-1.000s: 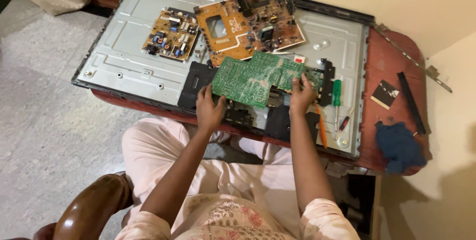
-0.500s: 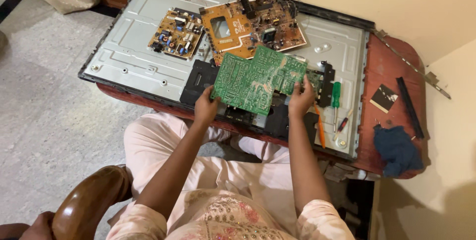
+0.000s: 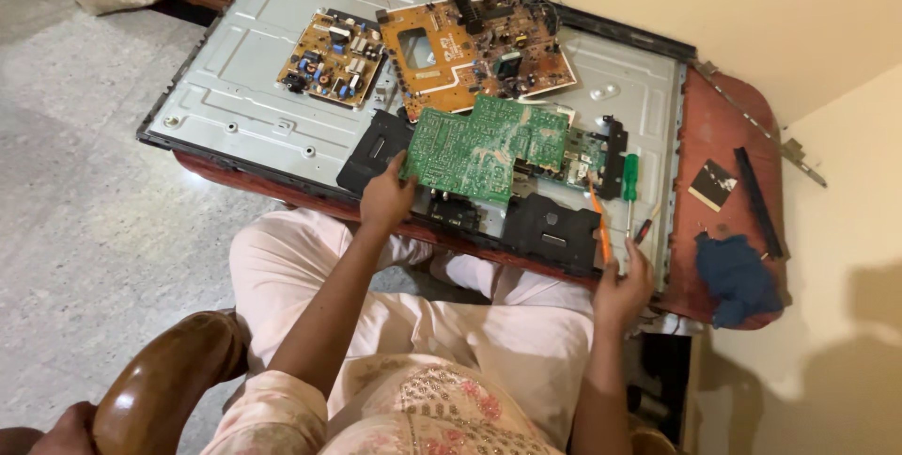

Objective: The person uses a small orange brush to clean dust and debris from several disassembled circuit boards laid out on a table. They handle multiple boards, flipping them over to clean both sides, and occasionally repositioning them on the work surface.

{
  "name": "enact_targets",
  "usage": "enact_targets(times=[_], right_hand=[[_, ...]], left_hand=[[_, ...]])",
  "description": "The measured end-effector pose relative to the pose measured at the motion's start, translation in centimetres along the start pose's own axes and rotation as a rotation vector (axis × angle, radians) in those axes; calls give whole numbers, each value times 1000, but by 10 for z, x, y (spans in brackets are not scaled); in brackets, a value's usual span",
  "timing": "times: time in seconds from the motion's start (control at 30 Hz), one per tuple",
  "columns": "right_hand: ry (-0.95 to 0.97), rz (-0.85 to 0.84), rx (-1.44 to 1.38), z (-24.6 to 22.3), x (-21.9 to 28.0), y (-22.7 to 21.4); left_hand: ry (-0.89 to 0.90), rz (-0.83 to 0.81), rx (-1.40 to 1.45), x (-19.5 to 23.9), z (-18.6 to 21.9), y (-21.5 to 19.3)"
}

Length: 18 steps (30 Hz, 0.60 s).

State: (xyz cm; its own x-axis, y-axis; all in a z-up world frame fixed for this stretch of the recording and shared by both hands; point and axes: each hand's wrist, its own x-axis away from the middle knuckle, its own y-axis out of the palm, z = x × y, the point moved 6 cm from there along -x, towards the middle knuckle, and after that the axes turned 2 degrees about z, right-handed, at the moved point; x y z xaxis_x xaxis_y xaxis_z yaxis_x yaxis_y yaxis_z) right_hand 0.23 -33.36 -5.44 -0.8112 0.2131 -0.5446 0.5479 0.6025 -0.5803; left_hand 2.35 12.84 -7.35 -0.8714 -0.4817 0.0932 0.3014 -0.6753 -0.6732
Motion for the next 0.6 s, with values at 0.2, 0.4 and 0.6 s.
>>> enact_targets(times=[0.2, 0.4, 0.6], right_hand=[[64, -43, 33, 37, 20, -6], [32, -82, 195, 25, 16, 10], [220, -83, 35, 57, 21, 25]], left_hand=[[44, 43, -10, 22, 16, -25], [110, -2, 212, 70, 12, -26], [123, -204, 336, 103, 7, -2]])
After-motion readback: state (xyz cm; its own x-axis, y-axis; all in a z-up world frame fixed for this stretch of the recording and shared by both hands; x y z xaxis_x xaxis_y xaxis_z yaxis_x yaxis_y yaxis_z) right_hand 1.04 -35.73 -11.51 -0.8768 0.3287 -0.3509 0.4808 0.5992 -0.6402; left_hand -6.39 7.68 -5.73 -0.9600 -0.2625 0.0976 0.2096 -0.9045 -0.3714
